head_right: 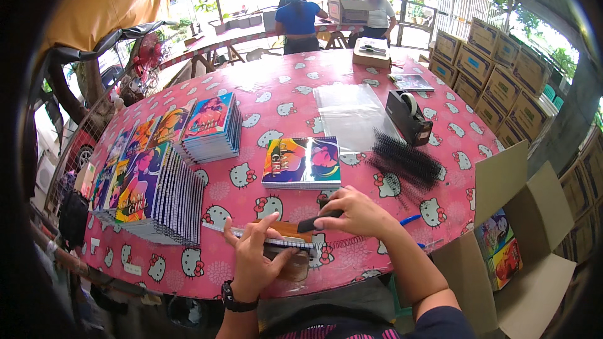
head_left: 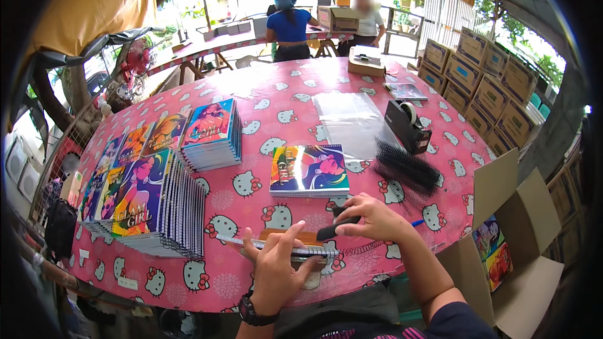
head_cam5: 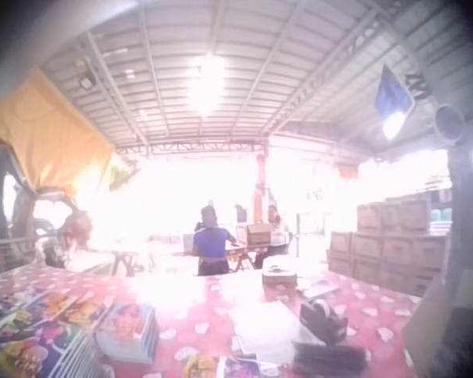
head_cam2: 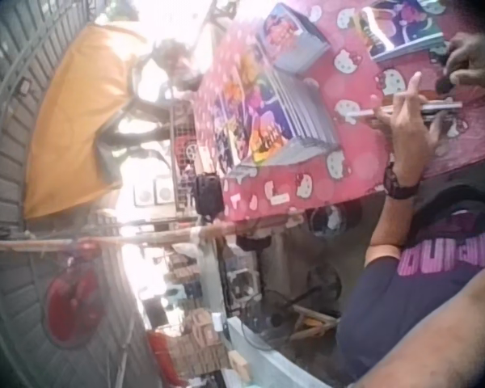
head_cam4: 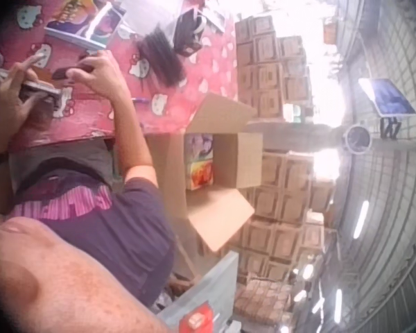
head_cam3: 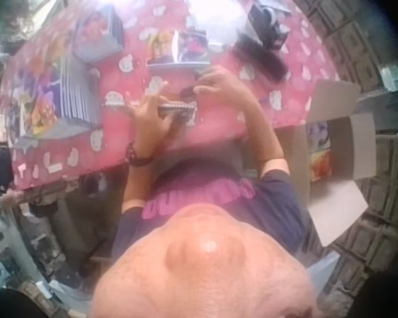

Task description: The person is assembling spiral notebooks by threading plastic coils through pre-punched holes in the notebook covers and pages, then using blue-handled pliers to crimp the ends of the spirals.

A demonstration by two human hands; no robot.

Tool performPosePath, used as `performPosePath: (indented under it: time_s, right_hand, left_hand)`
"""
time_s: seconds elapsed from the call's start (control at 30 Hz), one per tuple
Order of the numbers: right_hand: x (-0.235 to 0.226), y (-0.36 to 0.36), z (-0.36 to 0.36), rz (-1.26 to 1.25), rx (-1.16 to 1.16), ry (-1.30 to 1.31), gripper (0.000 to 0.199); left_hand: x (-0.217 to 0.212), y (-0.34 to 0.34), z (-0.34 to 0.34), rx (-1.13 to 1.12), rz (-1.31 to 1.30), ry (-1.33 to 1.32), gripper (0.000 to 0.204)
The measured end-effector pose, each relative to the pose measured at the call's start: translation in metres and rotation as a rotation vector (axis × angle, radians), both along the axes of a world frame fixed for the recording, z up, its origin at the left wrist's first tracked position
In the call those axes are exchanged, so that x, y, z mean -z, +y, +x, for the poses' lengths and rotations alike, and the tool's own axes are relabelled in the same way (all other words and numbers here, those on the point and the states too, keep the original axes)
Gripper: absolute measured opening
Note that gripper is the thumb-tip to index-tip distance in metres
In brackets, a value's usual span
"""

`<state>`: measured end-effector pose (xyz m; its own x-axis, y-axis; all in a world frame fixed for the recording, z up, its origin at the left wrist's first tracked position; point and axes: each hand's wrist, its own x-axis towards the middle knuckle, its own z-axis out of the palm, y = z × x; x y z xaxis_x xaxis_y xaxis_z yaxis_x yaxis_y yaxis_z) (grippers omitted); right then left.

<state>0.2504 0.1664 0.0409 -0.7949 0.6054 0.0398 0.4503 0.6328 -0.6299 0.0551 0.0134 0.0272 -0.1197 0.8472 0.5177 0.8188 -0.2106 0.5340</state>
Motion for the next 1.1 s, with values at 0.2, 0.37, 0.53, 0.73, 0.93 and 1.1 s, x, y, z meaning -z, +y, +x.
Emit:
performPosePath:
  time_s: [0.2, 0.37, 0.53, 0.73, 0.93, 1.1]
  right_hand:
    - [0.001, -0.002, -0.006, -0.247, -0.129, 0.181, 0.047]
    - [-0.005, -0.003, -0.014, -0.481, -0.488, 0.500, 0.042]
    - [-0.001, 0.007, -0.020, -0.344, -0.277, 0.370, 0.040]
    - [-0.002, 0.012, -0.037, -0.223, -0.289, 0.301, 0.040]
    - [0.006, 0.018, -0.049, -0.280, -0.291, 0.201, 0.042]
    - [0.007, 0.000, -0.053, -0.386, -0.393, 0.373, 0.042]
  left_hand:
    - [0.003, 0.002, -0.016, -0.046, 0.038, 0.044, 0.072]
    - [0.002, 0.000, -0.020, -0.050, 0.023, 0.039, 0.072]
    - [-0.001, -0.004, -0.029, -0.109, 0.055, 0.038, 0.073]
    - [0.000, -0.004, -0.037, -0.107, 0.033, 0.010, 0.074]
    - [0.000, -0.004, -0.039, -0.104, 0.024, -0.014, 0.075]
    - [-0.001, -0.005, -0.039, -0.103, 0.019, -0.101, 0.061]
